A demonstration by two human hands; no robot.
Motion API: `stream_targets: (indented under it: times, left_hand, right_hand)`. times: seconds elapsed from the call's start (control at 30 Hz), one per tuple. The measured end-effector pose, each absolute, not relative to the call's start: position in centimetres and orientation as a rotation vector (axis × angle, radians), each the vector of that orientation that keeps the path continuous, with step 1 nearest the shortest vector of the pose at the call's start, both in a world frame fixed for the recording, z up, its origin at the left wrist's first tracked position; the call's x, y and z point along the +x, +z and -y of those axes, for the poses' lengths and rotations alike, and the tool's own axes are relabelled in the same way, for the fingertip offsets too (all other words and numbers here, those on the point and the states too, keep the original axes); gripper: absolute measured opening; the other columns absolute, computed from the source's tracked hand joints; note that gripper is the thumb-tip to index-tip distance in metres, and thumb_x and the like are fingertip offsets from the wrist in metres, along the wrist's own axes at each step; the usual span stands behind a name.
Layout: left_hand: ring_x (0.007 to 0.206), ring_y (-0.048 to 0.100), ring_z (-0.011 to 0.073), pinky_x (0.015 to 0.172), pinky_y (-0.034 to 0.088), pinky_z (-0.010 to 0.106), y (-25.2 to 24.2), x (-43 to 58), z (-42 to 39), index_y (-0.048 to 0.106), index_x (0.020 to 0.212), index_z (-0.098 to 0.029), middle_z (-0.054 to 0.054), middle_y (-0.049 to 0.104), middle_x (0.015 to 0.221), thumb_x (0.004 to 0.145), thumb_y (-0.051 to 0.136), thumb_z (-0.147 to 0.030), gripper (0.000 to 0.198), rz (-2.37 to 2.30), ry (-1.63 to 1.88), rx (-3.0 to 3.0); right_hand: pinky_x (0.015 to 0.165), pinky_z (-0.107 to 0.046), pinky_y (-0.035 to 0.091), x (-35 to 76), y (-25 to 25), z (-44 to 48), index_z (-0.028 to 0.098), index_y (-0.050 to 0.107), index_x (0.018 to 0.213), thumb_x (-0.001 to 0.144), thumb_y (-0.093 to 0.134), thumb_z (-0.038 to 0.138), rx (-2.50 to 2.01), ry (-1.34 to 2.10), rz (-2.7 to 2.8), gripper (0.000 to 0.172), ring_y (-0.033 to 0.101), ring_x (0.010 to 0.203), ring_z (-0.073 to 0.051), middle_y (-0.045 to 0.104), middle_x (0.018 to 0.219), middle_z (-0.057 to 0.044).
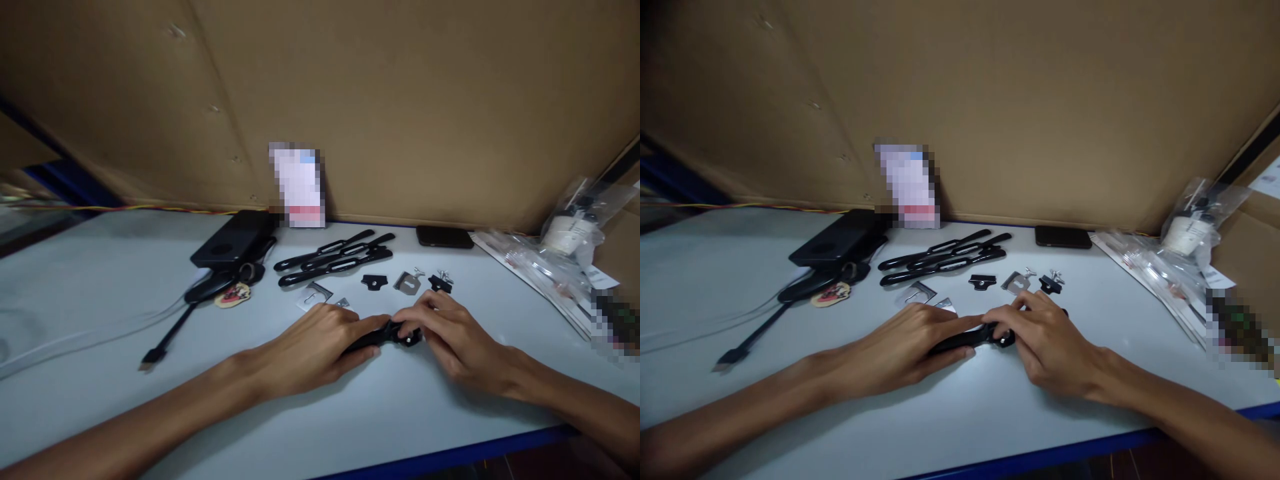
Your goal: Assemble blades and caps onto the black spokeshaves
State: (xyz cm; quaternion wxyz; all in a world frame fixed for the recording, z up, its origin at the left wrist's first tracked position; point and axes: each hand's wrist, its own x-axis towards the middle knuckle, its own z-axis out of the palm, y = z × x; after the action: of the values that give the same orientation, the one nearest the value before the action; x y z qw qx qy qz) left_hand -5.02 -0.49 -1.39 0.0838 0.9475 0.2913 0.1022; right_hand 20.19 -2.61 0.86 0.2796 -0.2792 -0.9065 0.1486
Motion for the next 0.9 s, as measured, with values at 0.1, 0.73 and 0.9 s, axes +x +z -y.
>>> stream_targets:
  times: [0.1,0.73,0.9]
  left_hand:
    - [0.057,0.061,0.0174,0.053,0.031,0.029,-1.3,-5.0,0.5,0.057,0.133,-0.021,0.000,0.066,0.069,0.103,0.046,-0.035,0.035,-0.870,0.306,2.815]
    - [0.059,0.064,0.0187,0.053,0.036,0.030,-1.5,-5.0,0.4,0.053,0.140,-0.019,0.002,0.069,0.074,0.103,0.047,-0.035,0.040,-0.881,0.291,2.824]
    - [0.057,0.063,0.0175,0.052,0.035,0.028,-1.3,-4.9,0.4,0.054,0.139,-0.019,0.002,0.069,0.073,0.103,0.048,-0.035,0.040,-0.897,0.281,2.836]
  right_hand:
    - [0.080,-0.036,0.048,20.1,1.1,2.9,0.017,0.058,0.117,0.087,0.040,-0.006,-0.727,0.459,2.427,0.042,0.057,0.085,-0.018,0.071,0.084,-0.001]
    - [0.080,-0.038,0.049,20.7,0.7,2.2,0.020,0.073,0.099,0.086,0.050,-0.003,-0.870,0.374,2.495,0.035,0.056,0.091,-0.021,0.066,0.098,-0.007]
    - [0.078,-0.034,0.050,20.6,0.7,2.0,0.021,0.072,0.090,0.089,0.046,0.000,-0.874,0.434,2.361,0.033,0.060,0.090,-0.018,0.066,0.098,-0.006]
